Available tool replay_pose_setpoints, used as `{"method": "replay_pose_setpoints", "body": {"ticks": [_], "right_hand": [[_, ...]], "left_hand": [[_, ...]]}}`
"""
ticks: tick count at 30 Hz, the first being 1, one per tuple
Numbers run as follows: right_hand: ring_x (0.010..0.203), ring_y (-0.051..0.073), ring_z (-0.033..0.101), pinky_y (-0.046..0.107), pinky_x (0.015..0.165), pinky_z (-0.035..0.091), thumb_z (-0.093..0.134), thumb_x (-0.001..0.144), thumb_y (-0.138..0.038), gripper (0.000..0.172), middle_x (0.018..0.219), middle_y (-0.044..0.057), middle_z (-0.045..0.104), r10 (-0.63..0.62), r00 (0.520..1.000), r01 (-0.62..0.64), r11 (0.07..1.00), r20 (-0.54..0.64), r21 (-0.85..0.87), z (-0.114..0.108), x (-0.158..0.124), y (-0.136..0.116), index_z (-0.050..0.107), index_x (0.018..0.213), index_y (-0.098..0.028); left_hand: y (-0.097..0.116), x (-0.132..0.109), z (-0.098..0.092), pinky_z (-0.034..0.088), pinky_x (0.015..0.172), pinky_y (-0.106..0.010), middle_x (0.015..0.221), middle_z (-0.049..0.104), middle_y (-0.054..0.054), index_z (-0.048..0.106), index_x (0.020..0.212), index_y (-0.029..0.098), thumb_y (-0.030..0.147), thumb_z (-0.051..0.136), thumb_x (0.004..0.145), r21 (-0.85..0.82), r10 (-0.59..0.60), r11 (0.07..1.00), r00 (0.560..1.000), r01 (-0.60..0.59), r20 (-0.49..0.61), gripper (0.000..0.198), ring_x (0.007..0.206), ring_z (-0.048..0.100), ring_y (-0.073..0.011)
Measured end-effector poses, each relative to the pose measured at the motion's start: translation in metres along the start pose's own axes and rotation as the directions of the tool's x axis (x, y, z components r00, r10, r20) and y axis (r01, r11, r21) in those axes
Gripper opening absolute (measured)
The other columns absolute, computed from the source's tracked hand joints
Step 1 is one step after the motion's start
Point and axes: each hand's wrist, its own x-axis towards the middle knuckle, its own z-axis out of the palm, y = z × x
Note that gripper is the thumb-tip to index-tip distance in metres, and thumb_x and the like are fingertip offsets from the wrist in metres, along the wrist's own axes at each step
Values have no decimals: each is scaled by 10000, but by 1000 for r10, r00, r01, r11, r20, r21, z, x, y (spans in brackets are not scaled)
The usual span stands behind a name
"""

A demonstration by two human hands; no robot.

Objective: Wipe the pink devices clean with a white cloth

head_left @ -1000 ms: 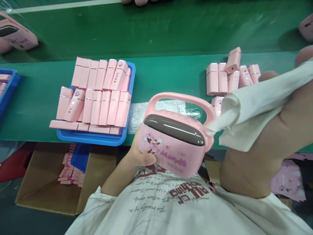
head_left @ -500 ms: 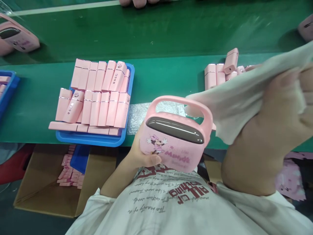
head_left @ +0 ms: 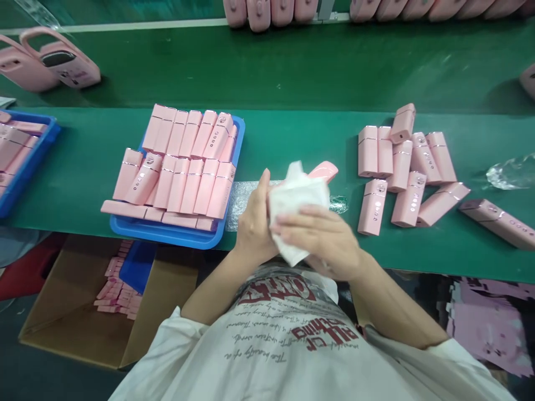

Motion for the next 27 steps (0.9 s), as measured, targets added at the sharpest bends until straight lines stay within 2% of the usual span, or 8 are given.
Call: {"method": "replay_pose_setpoints", "body": {"ticks": [3, 6, 9, 12, 15, 19, 23, 27], "right_hand": [[1172, 219, 630, 468, 1053, 473, 449, 965, -228, 285, 1145, 37, 717, 309, 891, -288, 951, -333, 113, -4, -8, 10, 620, 1193, -242], [1082, 245, 672, 534, 1014, 484, 445, 979, -287, 223, 1056, 19, 724, 605, 501, -420, 795, -619, 437, -2, -8, 16, 660, 1028, -248], [1091, 223, 656, 510, 1048, 463, 466, 962, -330, 199, 1072, 35, 701, 800, 206, -348, 598, -563, 722, 5, -6, 17, 633, 1019, -236], [1117, 215, 636, 472, 1086, 440, 489, 927, -398, 256, 1086, 43, 691, 960, 96, -319, 282, -265, 905, 19, -6, 13, 642, 1019, -214], [1159, 232, 615, 473, 1077, 449, 481, 912, -503, 350, 1104, 35, 688, 982, 120, -326, 179, -147, 928, 34, -7, 4, 650, 1051, -229], [1258, 227, 549, 480, 1110, 414, 446, 950, -460, 361, 1288, 28, 612, 907, 279, -356, 403, -316, 843, 41, -4, 2, 583, 1235, -287], [1403, 218, 391, 467, 1182, 314, 387, 990, -343, 356, 1444, -20, 487, 682, 501, -458, 731, -533, 505, 33, 0, 11, 550, 1307, -347], [1402, 226, 393, 496, 1177, 283, 352, 994, -262, 375, 1350, 18, 575, 364, 748, -407, 912, -555, 50, 30, 2, 12, 535, 1319, -304]], "left_hand": [[-3, -1, 1, 491, 975, -378, 1281, 583, -136, 245, 1498, 166, 443, 809, 648, 381, 300, 881, 954, -281, 12, 1056, 1153, 583, -278], [-3, -2, 4, 525, 880, -347, 1213, 602, -135, 228, 1500, 168, 425, 800, 654, 508, 423, 778, 906, -369, 8, 1053, 1081, 611, -259], [-4, -2, 7, 522, 882, -344, 1179, 607, -115, 208, 1507, 185, 461, 803, 642, 470, 451, 794, 892, -385, -31, 1086, 1056, 611, -246], [-6, -1, 13, 520, 902, -340, 1193, 613, -103, 185, 1516, 216, 504, 798, 639, 135, 233, 967, 966, -218, -109, 1108, 1060, 612, -232], [-5, 1, 23, 537, 876, -327, 1266, 604, -101, 327, 1459, 242, 564, 702, 726, -409, -198, 899, 978, 156, -62, 883, 1091, 619, -232], [0, 6, 33, 574, 710, -326, 1124, 679, -83, 535, 1275, 205, 621, 595, 783, -689, -560, 524, 812, 500, 164, 647, 908, 680, -230], [7, 12, 37, 576, 668, -331, 895, 718, -91, 595, 1185, 149, 636, 419, 891, -705, -671, 276, 656, 653, 345, 596, 751, 692, -212], [10, 16, 40, 564, 639, -255, 831, 717, -85, 623, 1107, 101, 590, 345, 948, -754, -659, 140, 629, 642, 413, 584, 694, 688, -163]]}}
